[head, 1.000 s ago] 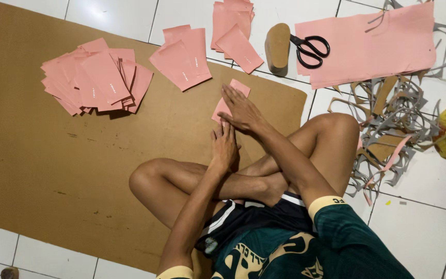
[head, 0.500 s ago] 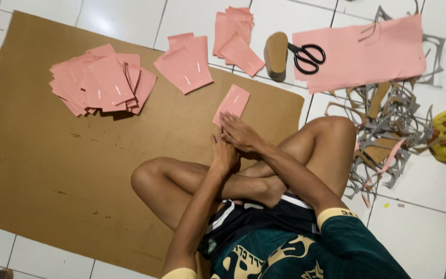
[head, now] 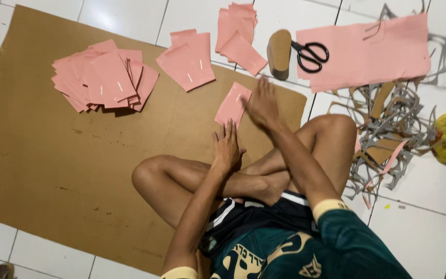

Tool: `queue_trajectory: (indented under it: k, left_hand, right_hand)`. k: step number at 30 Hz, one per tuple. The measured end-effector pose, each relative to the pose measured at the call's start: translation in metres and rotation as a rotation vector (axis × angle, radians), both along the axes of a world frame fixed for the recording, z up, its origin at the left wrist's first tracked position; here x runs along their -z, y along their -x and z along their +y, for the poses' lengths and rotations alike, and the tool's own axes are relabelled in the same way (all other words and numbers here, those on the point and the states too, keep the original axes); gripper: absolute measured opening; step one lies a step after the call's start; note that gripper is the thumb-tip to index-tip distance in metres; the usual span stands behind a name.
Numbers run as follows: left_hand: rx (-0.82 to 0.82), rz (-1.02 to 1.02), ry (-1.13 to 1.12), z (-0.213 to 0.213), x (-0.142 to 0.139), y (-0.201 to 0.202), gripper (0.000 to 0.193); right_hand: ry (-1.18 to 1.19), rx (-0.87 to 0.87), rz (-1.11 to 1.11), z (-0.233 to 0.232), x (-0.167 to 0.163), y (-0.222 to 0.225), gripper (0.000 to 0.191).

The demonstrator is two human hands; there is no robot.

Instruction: The person sits on the floor and repeatedly places a pink rectangular sheet over a brown insole template, presses it down, and lifts the combined piece to check alignment. The person handles multiple pink sheets and insoles, stacking the finished units on the floor.

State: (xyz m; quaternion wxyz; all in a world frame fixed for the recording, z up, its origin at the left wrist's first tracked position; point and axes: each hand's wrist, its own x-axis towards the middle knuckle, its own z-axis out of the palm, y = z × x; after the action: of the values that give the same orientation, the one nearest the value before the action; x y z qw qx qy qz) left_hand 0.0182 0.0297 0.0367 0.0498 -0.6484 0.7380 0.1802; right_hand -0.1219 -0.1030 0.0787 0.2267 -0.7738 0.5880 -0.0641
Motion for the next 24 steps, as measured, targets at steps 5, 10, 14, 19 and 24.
queue_trajectory:
  k: [5, 10, 14, 19, 24]
  left_hand:
    - [0.021, -0.043, -0.064, 0.003, -0.001, 0.000, 0.105]
    - [-0.003, 0.016, -0.039, 0.006, -0.004, 0.002, 0.114]
    - [0.000, 0.030, -0.017, 0.003, -0.001, 0.001, 0.113]
    - [-0.003, 0.006, -0.042, 0.004, 0.000, 0.002, 0.111]
    - [-0.027, 0.041, -0.019, 0.003, -0.002, 0.001, 0.114]
  right_hand:
    - [-0.061, -0.510, -0.125, 0.038, 0.014, -0.013, 0.088]
    - [-0.012, -0.204, -0.007, -0.008, 0.010, -0.006, 0.089]
    - [0.049, -0.402, -0.014, 0.008, 0.021, -0.014, 0.084]
    - [0.080, -0.527, -0.012, 0.022, 0.028, -0.005, 0.076]
    - [0.202, -0.281, 0.095, -0.022, 0.016, -0.001, 0.081]
